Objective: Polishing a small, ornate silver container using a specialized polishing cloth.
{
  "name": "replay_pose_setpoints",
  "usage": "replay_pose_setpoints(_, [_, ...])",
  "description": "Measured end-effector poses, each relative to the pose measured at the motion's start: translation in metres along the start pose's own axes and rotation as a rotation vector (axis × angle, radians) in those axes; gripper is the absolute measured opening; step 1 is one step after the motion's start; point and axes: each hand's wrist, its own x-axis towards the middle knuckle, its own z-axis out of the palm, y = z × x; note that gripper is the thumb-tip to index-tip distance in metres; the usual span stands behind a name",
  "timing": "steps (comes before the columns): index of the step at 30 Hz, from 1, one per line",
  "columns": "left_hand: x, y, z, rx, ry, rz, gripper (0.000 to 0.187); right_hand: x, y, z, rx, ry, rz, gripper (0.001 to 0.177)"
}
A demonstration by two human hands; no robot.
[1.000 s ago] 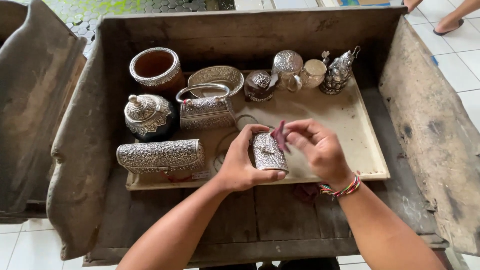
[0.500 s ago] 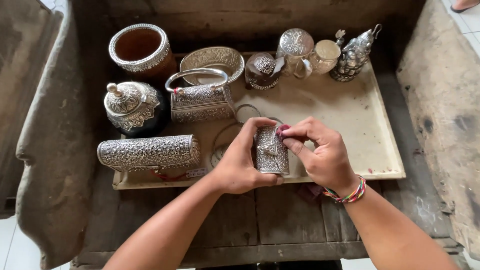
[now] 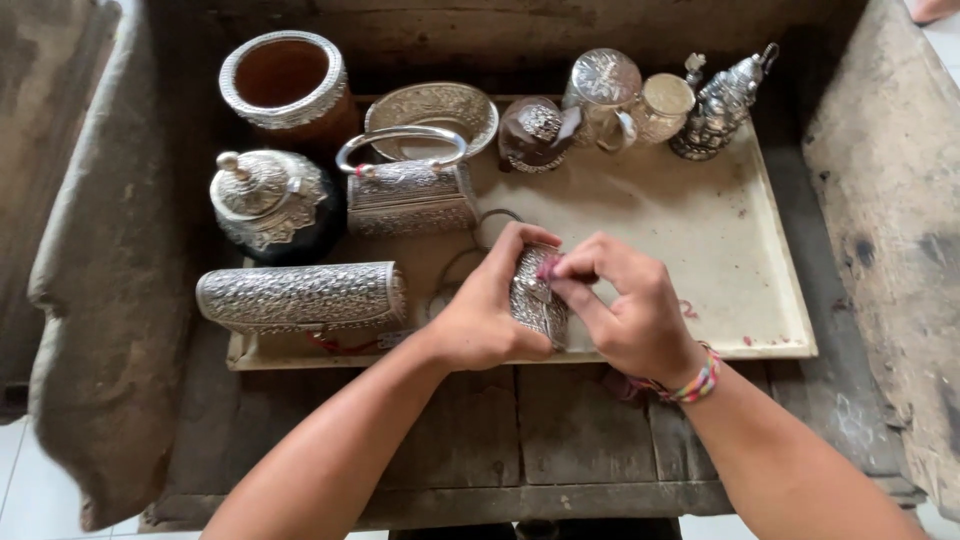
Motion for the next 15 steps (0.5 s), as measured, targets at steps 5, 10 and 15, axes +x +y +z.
replay_pose_setpoints(5, [0.001,-0.004,-0.004,-0.016,0.018,0.015,0.084,0.004,0.005,0.004,-0.054,0.015,-0.013,0.005])
replay_pose_setpoints(10, [0.0,0.001,-0.001,0.052,-0.015,-0.029,0.081,0.003,0.001,0.003,-0.042,-0.002,-0.005,0.004])
replay_pose_setpoints(15, [-0.002,0.003,0.0,-0.009,0.007,-0.047,0.082,-0.003,-0.007,0.003,0.01,0.025,0.077,0.006])
